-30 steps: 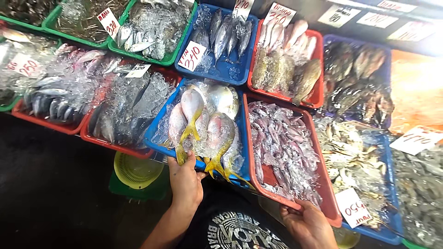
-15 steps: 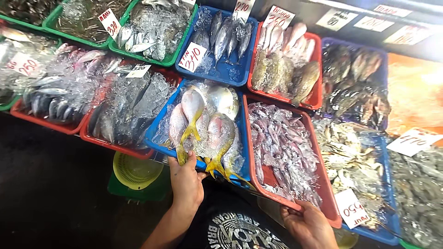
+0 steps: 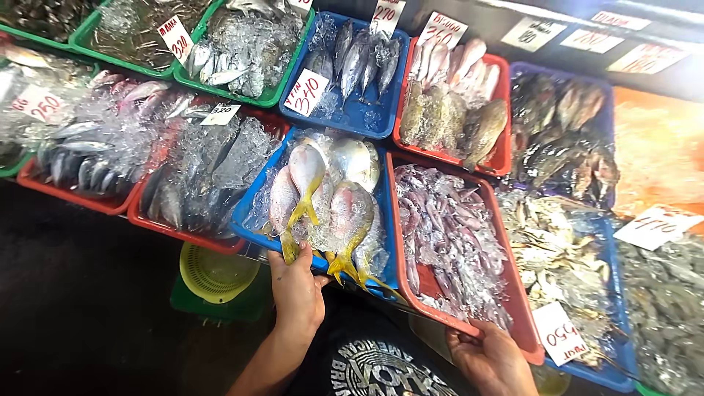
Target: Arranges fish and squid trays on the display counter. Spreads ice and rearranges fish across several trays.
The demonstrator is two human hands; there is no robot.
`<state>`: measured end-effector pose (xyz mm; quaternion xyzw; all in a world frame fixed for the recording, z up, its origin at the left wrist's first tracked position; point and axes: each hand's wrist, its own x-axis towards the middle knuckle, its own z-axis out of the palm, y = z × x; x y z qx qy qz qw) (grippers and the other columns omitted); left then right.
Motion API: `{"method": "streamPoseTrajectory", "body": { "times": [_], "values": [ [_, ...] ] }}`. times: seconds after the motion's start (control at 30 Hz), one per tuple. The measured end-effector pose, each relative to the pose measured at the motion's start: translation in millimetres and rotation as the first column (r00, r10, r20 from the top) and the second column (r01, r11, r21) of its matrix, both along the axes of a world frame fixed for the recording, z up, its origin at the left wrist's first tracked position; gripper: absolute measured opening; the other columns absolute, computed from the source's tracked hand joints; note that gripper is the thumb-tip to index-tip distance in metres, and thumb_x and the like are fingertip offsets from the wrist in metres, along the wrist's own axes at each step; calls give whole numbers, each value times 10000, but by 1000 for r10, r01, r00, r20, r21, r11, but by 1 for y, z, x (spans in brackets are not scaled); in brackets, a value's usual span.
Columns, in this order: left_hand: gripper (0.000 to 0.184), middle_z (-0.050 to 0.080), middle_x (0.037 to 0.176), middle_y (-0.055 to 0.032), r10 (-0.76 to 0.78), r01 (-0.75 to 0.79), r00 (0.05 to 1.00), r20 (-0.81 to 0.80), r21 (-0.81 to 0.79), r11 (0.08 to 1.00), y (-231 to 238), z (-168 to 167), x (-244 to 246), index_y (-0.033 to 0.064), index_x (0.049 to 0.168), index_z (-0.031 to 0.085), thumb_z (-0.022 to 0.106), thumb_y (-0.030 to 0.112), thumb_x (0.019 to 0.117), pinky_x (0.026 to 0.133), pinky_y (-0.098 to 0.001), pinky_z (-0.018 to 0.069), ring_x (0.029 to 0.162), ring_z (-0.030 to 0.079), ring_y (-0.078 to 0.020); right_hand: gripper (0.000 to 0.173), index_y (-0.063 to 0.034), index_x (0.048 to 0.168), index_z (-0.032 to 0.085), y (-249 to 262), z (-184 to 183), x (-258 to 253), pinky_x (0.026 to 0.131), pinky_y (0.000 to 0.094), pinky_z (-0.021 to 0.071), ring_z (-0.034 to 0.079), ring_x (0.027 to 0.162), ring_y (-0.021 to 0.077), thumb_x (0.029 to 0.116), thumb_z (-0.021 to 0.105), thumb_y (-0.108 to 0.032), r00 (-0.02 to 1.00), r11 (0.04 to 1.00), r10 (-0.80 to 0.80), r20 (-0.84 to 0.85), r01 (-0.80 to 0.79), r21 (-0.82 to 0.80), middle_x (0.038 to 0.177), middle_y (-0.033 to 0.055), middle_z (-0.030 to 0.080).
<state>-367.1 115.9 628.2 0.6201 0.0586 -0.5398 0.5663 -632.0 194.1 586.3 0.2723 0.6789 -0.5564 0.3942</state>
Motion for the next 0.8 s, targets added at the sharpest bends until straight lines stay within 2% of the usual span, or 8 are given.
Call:
{"method": "streamPoseTrajectory", "body": {
  "times": [0.2, 0.5, 0.8],
  "values": [
    [486, 598, 1181, -189, 7, -7, 1000, -9, -1, 1000, 0, 0, 0, 175, 1459, 343, 572, 73, 1043, 567, -482, 582, 899, 691, -332, 86, -158, 911, 450, 0, -1, 0, 475, 250, 501, 490, 478, 94, 979, 496, -135, 1000, 1000, -1, -6, 1, -7, 634, 4, 478],
    [518, 585, 1248, -190, 6, -6, 1000, -1, 1, 1000, 0, -2, 0, 189, 1485, 335, 578, 81, 1041, 620, -519, 588, 977, 683, -347, 60, -158, 950, 450, 1, -1, -1, 487, 258, 515, 515, 498, 100, 980, 499, -144, 1000, 1000, -12, 3, 12, -13, 669, 16, 500],
    [516, 593, 1227, -188, -5, 5, 1000, 12, -4, 1000, 1, -2, 1, 183, 1480, 336, 582, 80, 1039, 599, -503, 587, 955, 687, -341, 76, -151, 949, 440, 0, 1, 2, 473, 244, 497, 491, 481, 97, 990, 504, -158, 1000, 1000, 6, -14, -6, -7, 663, 13, 486]
  ]
}}
